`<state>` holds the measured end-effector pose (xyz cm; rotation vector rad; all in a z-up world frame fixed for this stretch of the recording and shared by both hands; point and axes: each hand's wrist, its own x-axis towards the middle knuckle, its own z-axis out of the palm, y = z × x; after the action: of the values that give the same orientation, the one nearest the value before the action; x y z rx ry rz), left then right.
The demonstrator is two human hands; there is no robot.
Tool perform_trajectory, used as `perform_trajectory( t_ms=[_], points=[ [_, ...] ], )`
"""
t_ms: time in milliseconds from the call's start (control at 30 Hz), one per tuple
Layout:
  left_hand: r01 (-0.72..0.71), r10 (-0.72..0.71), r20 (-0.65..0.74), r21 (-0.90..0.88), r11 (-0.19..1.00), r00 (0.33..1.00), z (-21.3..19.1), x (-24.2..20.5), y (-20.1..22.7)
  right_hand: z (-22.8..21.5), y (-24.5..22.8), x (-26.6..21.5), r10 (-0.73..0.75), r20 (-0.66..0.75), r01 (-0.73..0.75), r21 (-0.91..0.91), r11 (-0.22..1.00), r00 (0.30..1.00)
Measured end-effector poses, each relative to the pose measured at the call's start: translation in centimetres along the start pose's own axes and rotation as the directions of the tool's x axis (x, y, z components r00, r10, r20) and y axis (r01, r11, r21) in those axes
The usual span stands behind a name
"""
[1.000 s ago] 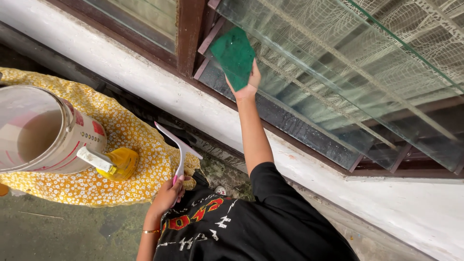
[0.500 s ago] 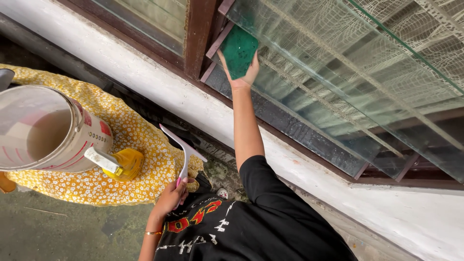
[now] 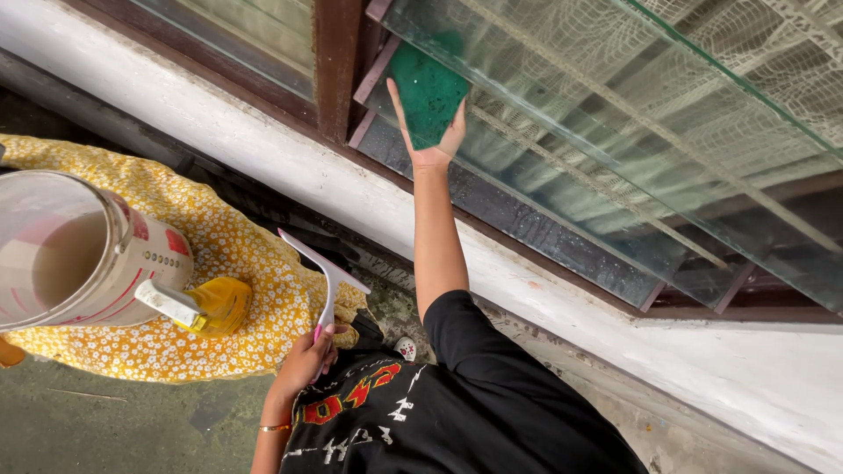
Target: Cleaning individual glass panes of a jalousie window using a squeegee, sponge, and a bucket of water.
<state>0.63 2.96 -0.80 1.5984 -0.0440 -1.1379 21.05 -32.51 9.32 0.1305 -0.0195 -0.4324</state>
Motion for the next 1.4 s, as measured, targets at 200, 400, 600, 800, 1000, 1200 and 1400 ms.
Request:
perform_trajectory(
  t_ms=[200, 400, 600, 800, 1000, 1200, 1400],
  points=[
    [-0.002, 0.003, -0.012, 0.029, 1.000, 1.000, 0.0, 0.2, -0.4, -1.3, -3.6, -2.3, 0.008, 0.072, -0.005, -0.039, 0.999, 0.997],
    [-0.011, 0.011, -0.008, -0.002, 1.000, 1.000, -0.1, 0.2, -0.6, -3.2, -9.5, -5.2, -0.084, 0.162, 0.087, -0.016, 0.996, 0.983],
    [0.018, -0.019, -0.015, -0.041, 0.999, 1.000, 0.0, -0.2, -0.2, 0.7, -16.3, -14.6, -0.414, -0.010, 0.414, 0.020, 0.910, 0.910],
    [0.048, -0.049, -0.034, -0.030, 0.998, 0.998, 0.2, -0.2, 0.0, -0.8, -25.4, -19.6, -0.550, 0.172, 0.568, -0.074, 0.820, 0.817],
    [0.041, -0.043, -0.038, -0.068, 0.997, 0.998, 0.3, -0.1, -0.3, 0.3, -20.8, -21.3, -0.220, -0.116, 0.188, -0.235, 0.954, 0.969],
    [0.030, -0.030, -0.021, 0.004, 1.000, 0.999, 0.7, 0.6, -0.5, 0.2, -20.4, -26.8, -0.191, -0.579, -0.222, -0.566, 0.794, 0.793],
    [0.046, -0.047, 0.048, 0.025, 0.999, 0.998, 2.5, 1.9, 0.9, 5.9, -25.4, -35.4, -0.435, -0.184, 0.199, -0.692, 0.694, 0.881]
  ],
)
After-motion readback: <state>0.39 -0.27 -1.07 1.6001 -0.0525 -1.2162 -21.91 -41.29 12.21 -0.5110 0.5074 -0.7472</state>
